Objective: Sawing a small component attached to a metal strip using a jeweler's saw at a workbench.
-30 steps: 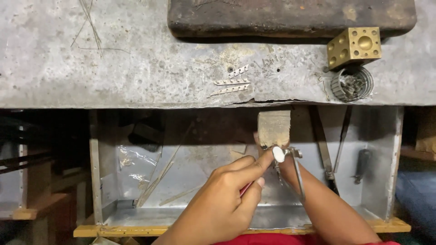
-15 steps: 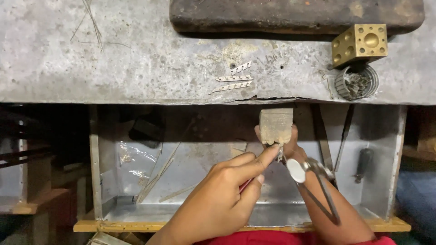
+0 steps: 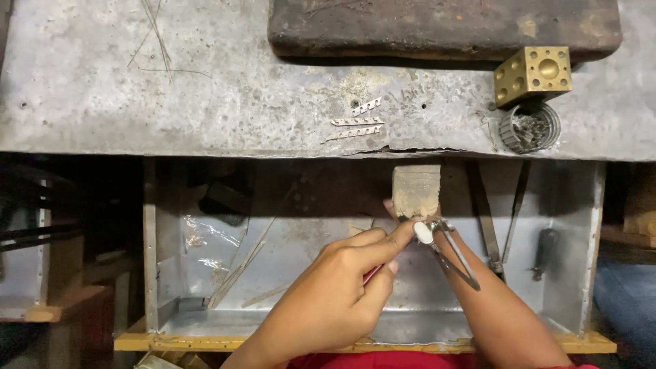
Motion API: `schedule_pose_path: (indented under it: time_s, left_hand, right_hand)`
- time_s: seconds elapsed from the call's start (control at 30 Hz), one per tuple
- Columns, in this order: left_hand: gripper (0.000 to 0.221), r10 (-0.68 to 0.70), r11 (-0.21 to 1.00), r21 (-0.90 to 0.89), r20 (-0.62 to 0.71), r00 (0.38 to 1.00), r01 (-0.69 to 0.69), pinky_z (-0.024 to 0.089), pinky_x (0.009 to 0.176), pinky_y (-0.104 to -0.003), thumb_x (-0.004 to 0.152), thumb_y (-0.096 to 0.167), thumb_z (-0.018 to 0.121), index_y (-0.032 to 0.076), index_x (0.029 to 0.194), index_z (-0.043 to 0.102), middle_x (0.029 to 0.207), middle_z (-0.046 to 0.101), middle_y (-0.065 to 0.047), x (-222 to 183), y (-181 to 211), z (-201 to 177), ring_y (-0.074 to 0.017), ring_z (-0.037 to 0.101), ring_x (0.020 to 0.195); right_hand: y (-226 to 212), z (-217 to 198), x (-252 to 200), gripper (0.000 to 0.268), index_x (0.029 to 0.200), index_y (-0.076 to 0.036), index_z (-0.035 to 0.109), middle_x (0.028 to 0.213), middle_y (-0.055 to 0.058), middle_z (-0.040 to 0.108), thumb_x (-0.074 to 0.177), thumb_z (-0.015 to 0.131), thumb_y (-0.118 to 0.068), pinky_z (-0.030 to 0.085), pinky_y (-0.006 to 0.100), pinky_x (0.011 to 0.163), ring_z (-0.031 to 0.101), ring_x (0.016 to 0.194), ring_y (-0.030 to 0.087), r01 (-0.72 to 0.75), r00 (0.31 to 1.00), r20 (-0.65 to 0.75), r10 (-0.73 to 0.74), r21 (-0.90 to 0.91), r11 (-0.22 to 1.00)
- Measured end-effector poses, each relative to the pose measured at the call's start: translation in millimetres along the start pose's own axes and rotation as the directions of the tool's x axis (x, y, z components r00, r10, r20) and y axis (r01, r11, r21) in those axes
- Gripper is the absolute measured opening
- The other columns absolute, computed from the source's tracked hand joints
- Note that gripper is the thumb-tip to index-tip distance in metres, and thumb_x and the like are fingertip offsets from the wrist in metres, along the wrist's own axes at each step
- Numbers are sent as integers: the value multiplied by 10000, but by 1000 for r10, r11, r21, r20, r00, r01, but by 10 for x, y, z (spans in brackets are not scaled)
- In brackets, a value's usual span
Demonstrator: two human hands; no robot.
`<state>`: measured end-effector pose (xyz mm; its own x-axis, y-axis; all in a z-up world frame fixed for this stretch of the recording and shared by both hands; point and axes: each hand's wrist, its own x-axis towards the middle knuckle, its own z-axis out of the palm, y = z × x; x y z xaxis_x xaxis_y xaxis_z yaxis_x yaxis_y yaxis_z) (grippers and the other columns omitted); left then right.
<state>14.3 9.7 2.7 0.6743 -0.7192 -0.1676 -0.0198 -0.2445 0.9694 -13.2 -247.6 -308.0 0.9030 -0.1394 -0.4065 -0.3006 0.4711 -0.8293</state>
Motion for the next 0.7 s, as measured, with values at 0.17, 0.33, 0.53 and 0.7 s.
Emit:
schedule_pose_path:
  time_s: [0.17, 0.33, 0.53, 0.7]
  left_hand:
    - [575, -38, 999, -23, 13, 999, 38, 489, 852, -291, 939, 115, 436, 148, 1509, 507, 1253, 712, -116, -19, 34, -19, -235, 704, 940]
    - [525, 142, 990, 0, -119, 983, -143, 515, 856, -347, 974, 65, 468, 2, 1495, 477, 1047, 625, -125, -96, -85, 155, -273, 646, 925]
    - [532, 185, 981, -34, -159, 970, -192, 476, 761, -355, 1010, 38, 441, -14, 1538, 406, 941, 524, -121, -133, -157, 256, -259, 546, 843]
    - [519, 190, 979, -37, -203, 961, -201, 459, 694, -321, 1003, 2, 441, -13, 1522, 443, 902, 503, -100, -109, -141, 289, -215, 530, 769]
  right_hand:
    - [82, 189, -64, 242, 859, -129, 491, 753, 40, 446, 1001, 486, -325, 605, 450, 644, 522, 713, 216, 149, 825, -554, 114, 408, 901]
    - [235, -32, -392, 645, 1260, -121, 584, 1158, 77, 580, 697, 668, -423, 569, 374, 882, 634, 1067, 245, -183, 931, 117, 346, 969, 166]
    - [253, -136, -470, 994, 1480, -92, 538, 1410, 76, 529, 575, 790, -415, 566, 349, 893, 590, 1221, 217, -307, 831, 446, 332, 866, -395]
    - [186, -60, -483, 944, 1396, -80, 600, 1375, 52, 549, 563, 703, -512, 575, 314, 907, 591, 1223, 190, -285, 847, 312, 430, 950, -127]
